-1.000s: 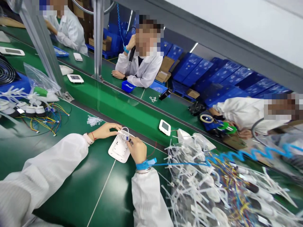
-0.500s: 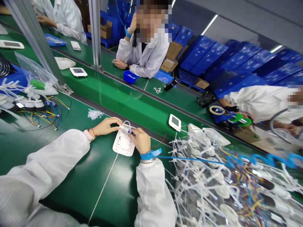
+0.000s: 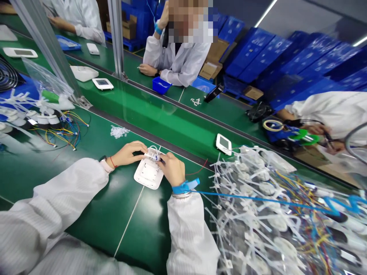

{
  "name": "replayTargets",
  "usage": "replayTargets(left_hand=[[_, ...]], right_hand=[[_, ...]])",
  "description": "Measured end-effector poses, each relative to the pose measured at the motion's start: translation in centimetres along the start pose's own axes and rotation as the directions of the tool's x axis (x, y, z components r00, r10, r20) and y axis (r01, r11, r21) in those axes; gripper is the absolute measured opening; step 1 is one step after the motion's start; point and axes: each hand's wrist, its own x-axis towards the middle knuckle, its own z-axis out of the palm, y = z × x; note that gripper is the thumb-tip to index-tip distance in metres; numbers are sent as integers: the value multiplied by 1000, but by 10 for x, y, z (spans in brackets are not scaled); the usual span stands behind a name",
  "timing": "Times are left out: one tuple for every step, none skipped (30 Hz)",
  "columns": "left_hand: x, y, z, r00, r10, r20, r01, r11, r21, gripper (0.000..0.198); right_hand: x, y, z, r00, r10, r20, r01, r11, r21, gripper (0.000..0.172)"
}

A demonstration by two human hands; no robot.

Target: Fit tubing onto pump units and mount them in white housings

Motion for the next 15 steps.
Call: replayTargets(left_hand=[[0, 0, 0, 1000, 14, 0, -14, 1000, 17, 15], [-1, -1, 0, 1000, 26, 2, -26, 999, 37, 14], [-1, -1, 0, 999, 36, 4, -36, 998, 55, 14], [-1, -2, 0, 999, 43, 6, -43, 997, 71, 14], [-1, -2, 0, 999, 46, 7, -47, 995, 83, 14], [-1, -2, 0, 999, 48, 9, -49, 995, 92, 14], [-1, -3, -1, 999, 48, 12, -49, 994, 98, 14], [-1, -3, -1, 999, 48, 17, -50, 993, 103, 15], [-1, -3, -1, 999, 48, 23, -50, 993, 107, 15], [-1, -4, -2, 998, 47, 30, -50, 993, 110, 15], [0, -4, -2, 998, 45, 34, -48, 993, 109, 16], [0, -4, -2, 998, 44, 37, -47, 993, 105, 16], [0, -5, -2, 998, 43, 38, -47, 994, 99, 16], [1, -5, -2, 998, 42, 40, -46, 995, 93, 16], [1, -6, -2, 998, 40, 42, -44, 995, 88, 16]], right_hand=[[0, -1, 1, 1000, 4, 0, -4, 1000, -11, 14], [1, -3, 3, 1000, 6, 0, -6, 1000, -24, 15], [1, -4, 4, 1000, 5, 1, -5, 999, -39, 15], [1, -5, 5, 1000, 3, -5, -3, 999, -52, 16], [0, -5, 6, 1000, -5, -16, 4, 998, -62, 17], [0, -5, 6, 999, -19, -31, 17, 998, -65, 18], [-1, -5, 5, 998, -38, -54, 35, 997, -62, 21], [-2, -5, 4, 994, -56, -93, 51, 997, -53, 24], [-2, -4, 3, 986, -67, -152, 63, 997, -35, 27], [-2, -4, 1, 972, -75, -221, 75, 997, -8, 29], [-2, -5, 0, 954, -83, -286, 95, 995, 26, 31], [-1, -7, -1, 937, -101, -335, 130, 989, 64, 30], [0, -9, -1, 924, -136, -357, 184, 978, 103, 29], [2, -12, 0, 917, -185, -353, 247, 959, 139, 27], [4, -15, 2, 912, -238, -333, 306, 937, 169, 24]])
